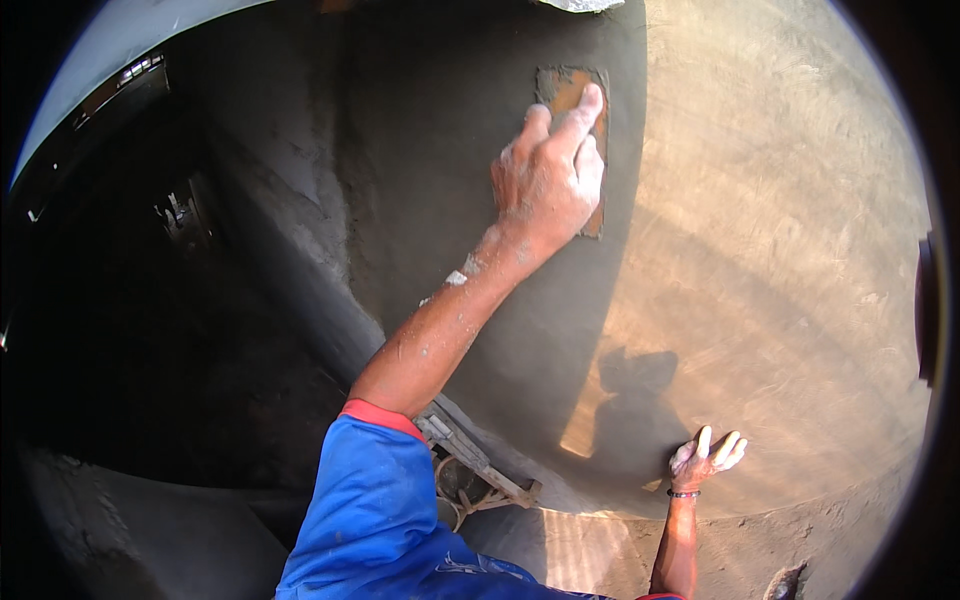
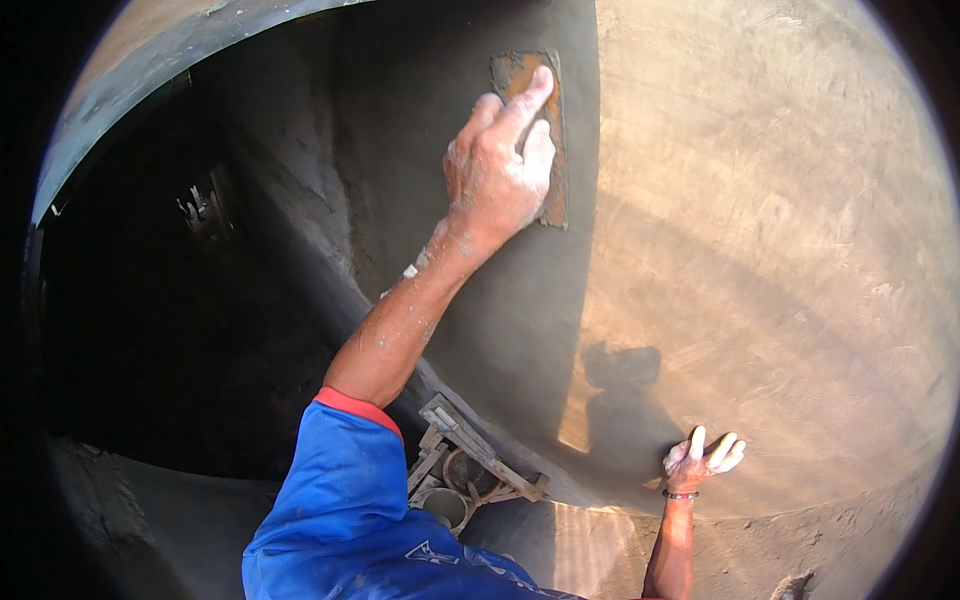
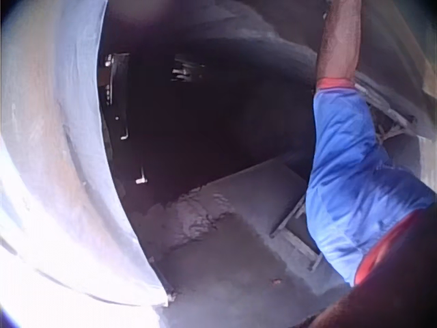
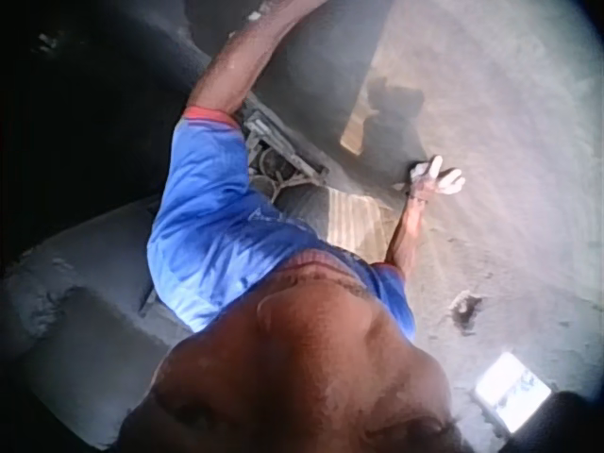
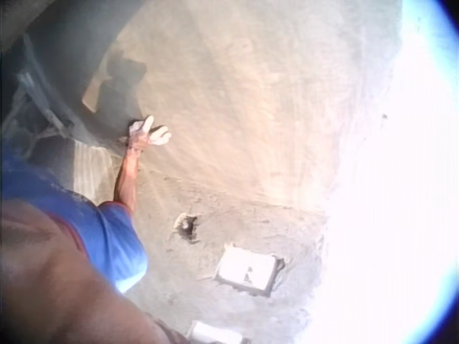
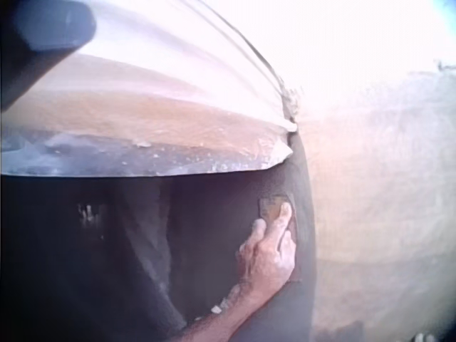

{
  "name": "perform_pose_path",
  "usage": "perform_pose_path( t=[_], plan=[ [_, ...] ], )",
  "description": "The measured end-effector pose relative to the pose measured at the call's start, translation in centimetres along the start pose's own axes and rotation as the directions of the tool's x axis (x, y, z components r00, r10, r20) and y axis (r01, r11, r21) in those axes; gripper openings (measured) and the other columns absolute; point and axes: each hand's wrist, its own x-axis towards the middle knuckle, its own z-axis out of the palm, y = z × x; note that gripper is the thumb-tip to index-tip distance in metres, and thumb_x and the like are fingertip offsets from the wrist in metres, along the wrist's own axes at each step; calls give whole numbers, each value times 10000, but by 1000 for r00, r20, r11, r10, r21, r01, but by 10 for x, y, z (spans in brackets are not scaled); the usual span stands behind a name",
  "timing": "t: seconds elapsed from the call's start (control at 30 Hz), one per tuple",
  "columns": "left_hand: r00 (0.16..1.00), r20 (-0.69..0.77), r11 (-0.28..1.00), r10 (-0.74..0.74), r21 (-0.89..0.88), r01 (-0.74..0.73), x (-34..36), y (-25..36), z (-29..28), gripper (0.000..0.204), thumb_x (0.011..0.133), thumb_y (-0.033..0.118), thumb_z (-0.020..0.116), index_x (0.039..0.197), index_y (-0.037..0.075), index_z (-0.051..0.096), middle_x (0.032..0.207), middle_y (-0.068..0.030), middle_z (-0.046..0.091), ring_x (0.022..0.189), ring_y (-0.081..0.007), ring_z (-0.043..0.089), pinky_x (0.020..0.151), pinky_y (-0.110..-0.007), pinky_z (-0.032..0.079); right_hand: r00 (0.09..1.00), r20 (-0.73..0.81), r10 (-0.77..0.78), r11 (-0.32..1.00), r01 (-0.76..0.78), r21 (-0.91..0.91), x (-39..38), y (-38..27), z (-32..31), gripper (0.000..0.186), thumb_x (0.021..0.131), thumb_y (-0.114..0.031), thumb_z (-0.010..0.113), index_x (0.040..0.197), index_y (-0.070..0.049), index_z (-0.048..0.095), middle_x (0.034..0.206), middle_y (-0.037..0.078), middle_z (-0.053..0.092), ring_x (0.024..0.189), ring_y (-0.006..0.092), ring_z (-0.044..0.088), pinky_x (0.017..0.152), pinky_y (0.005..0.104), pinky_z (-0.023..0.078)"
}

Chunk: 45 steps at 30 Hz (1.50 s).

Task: The person smooths wet plaster onto an interior wall using a hand trowel, occasionally dipping the trowel into a bucket of plaster to gather more material.

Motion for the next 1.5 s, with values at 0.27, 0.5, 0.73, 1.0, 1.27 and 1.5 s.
perform_pose_path(
  t=[0.27,0.5,0.73,1.0,1.27,1.5],
  plan=[
    [991,-125,998,-39,39,44,20,-22,-6,472,849,113,639,1317,179,614,852,-103,555,738,-293,603,677,-417,504,1000,11,-13,1000,14,-12,5,-6,1,395,951,-305,423,1308,-186,542,1527,241,291,1390,509,244,1072,667,235],
    [994,85,997,69,-28,-67,-38,-8,10,461,859,118,609,1320,147,601,867,-146,540,726,-336,625,598,-466,518,999,39,-16,999,18,-27,-2,3,1,393,943,-282,430,1303,-177,546,1513,256,309,1386,518,243,1076,669,231],
    [996,-58,997,-69,41,72,26,10,-5,462,878,152,604,1339,149,586,884,-154,592,806,-347,622,733,-447,513,1000,5,-15,1000,15,24,7,-6,-6,408,904,-221,467,1300,-176,551,1515,256,303,1383,519,249,1085,664,223],
    [993,-63,995,-99,16,100,26,1,-4,448,900,195,574,1345,146,578,919,-165,608,835,-354,629,749,-466,508,1000,23,-10,1000,10,8,4,-6,-1,403,893,-219,481,1287,-178,555,1501,266,309,1367,523,266,1071,671,230],
    [976,182,992,-118,-16,123,-20,4,-1,449,898,189,581,1346,164,581,924,-168,607,845,-349,638,778,-466,514,998,58,-4,1000,5,-12,-1,1,-3,389,875,-212,495,1254,-181,574,1474,276,336,1360,525,275,1054,680,245],
    [993,-55,994,-107,7,107,42,24,-4,493,876,205,575,1363,134,557,928,-192,624,880,-385,639,797,-479,511,1000,16,-1,1000,1,14,4,-4,0,379,886,-210,485,1252,-184,579,1486,273,325,1373,514,263,1067,671,236]
  ],
)
